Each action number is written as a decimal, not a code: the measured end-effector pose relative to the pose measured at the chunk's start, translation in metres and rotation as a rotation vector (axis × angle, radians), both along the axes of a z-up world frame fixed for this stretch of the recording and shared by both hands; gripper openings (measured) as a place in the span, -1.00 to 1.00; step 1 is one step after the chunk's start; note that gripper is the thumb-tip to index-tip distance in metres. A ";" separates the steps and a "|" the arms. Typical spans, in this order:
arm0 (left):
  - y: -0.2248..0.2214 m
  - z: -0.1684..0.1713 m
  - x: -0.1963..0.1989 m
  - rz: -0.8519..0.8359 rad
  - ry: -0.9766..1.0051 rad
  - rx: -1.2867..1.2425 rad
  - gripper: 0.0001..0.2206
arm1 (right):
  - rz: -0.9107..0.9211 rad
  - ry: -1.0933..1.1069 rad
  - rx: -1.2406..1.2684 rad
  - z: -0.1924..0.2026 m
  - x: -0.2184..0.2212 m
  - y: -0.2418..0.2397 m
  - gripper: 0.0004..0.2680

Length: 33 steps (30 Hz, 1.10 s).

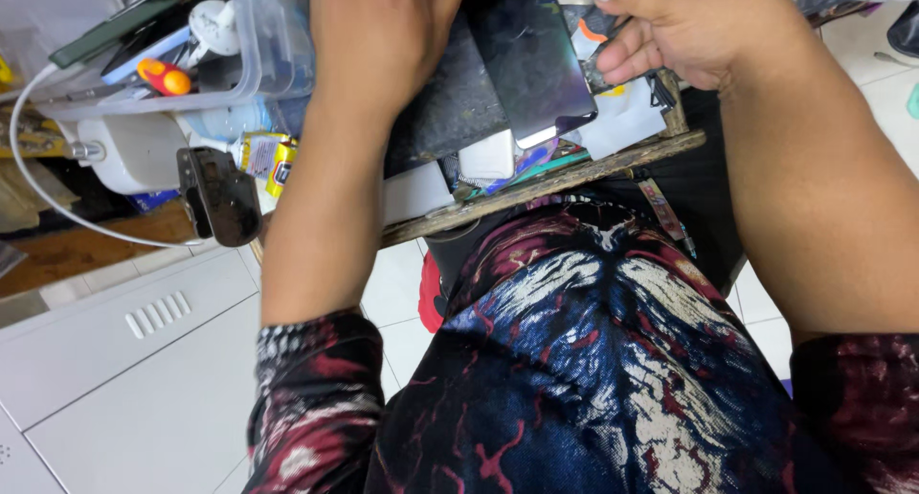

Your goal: The person disassembles a mobile phone using a small prying tool and a screwdriver, removing the internal components and separating the screen assembly from the frame.

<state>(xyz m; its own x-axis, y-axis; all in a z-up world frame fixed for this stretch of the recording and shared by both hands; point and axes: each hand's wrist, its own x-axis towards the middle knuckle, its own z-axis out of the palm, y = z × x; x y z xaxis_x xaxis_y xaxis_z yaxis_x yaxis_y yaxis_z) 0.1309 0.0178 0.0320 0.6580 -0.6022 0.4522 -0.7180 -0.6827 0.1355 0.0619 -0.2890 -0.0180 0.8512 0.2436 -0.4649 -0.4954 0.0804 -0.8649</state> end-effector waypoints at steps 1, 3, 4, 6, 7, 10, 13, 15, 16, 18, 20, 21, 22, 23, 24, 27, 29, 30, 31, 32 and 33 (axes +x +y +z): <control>-0.005 0.016 -0.010 -0.041 -0.055 0.029 -0.87 | 0.009 0.004 -0.008 -0.002 -0.001 -0.001 -0.83; -0.013 0.041 -0.029 -0.105 -0.165 0.093 -0.77 | 0.033 -0.002 -0.027 -0.005 0.000 -0.001 -0.83; -0.016 0.050 -0.033 -0.135 -0.168 0.080 -0.76 | 0.048 -0.008 -0.037 -0.006 0.003 0.000 -0.82; -0.024 0.063 -0.039 -0.199 -0.175 0.054 -0.75 | 0.046 -0.030 -0.041 -0.005 0.001 0.000 -0.81; -0.026 0.066 -0.042 -0.218 -0.176 0.060 -0.75 | 0.043 -0.042 -0.043 -0.004 -0.001 0.000 -0.81; -0.031 0.069 -0.044 -0.272 -0.210 0.076 -0.76 | 0.036 -0.016 -0.067 -0.002 -0.001 0.002 -0.81; -0.036 0.065 -0.046 -0.308 -0.271 0.097 -0.78 | 0.048 -0.025 -0.062 -0.003 -0.001 0.002 -0.81; -0.040 0.062 -0.046 -0.332 -0.282 0.099 -0.77 | 0.049 -0.034 -0.022 -0.005 -0.003 0.000 -0.82; -0.041 0.061 -0.046 -0.340 -0.279 0.097 -0.77 | 0.049 -0.036 -0.001 -0.006 -0.003 -0.001 -0.83; -0.042 0.061 -0.045 -0.357 -0.278 0.095 -0.78 | 0.063 -0.050 -0.016 -0.010 -0.002 -0.002 -0.82; -0.043 0.062 -0.045 -0.373 -0.286 0.092 -0.79 | 0.073 -0.076 -0.029 -0.013 -0.002 -0.002 -0.81; -0.043 0.062 -0.045 -0.376 -0.290 0.094 -0.79 | 0.077 -0.096 -0.033 -0.014 -0.001 -0.002 -0.81; -0.043 0.062 -0.045 -0.379 -0.294 0.095 -0.79 | 0.082 -0.116 -0.038 -0.015 -0.001 -0.002 -0.81; -0.043 0.062 -0.045 -0.378 -0.297 0.099 -0.79 | 0.084 -0.123 -0.056 -0.015 -0.002 -0.002 -0.81; -0.044 0.062 -0.045 -0.378 -0.298 0.100 -0.79 | 0.086 -0.132 -0.074 -0.015 -0.003 -0.002 -0.81; -0.045 0.061 -0.046 -0.384 -0.300 0.099 -0.78 | 0.095 -0.142 -0.076 -0.016 -0.002 -0.002 -0.82; -0.046 0.060 -0.046 -0.390 -0.312 0.099 -0.78 | 0.098 -0.146 -0.072 -0.019 -0.003 -0.004 -0.81; -0.046 0.060 -0.046 -0.394 -0.318 0.100 -0.78 | 0.100 -0.151 -0.075 -0.020 -0.003 -0.005 -0.81; -0.046 0.059 -0.046 -0.398 -0.324 0.100 -0.79 | 0.102 -0.156 -0.079 -0.022 -0.003 -0.006 -0.81; -0.046 0.059 -0.045 -0.403 -0.326 0.100 -0.80 | 0.098 -0.147 -0.071 -0.023 -0.003 -0.006 -0.81; -0.046 0.059 -0.045 -0.405 -0.325 0.098 -0.80 | 0.095 -0.139 -0.064 -0.024 -0.003 -0.007 -0.81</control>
<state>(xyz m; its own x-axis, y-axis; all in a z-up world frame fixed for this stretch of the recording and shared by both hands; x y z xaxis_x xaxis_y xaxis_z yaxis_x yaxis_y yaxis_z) 0.0858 -0.0286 0.0911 0.1990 -0.8288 0.5229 -0.9211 -0.3404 -0.1890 0.0585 -0.2958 -0.0422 0.8829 0.2994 -0.3618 -0.3739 -0.0182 -0.9273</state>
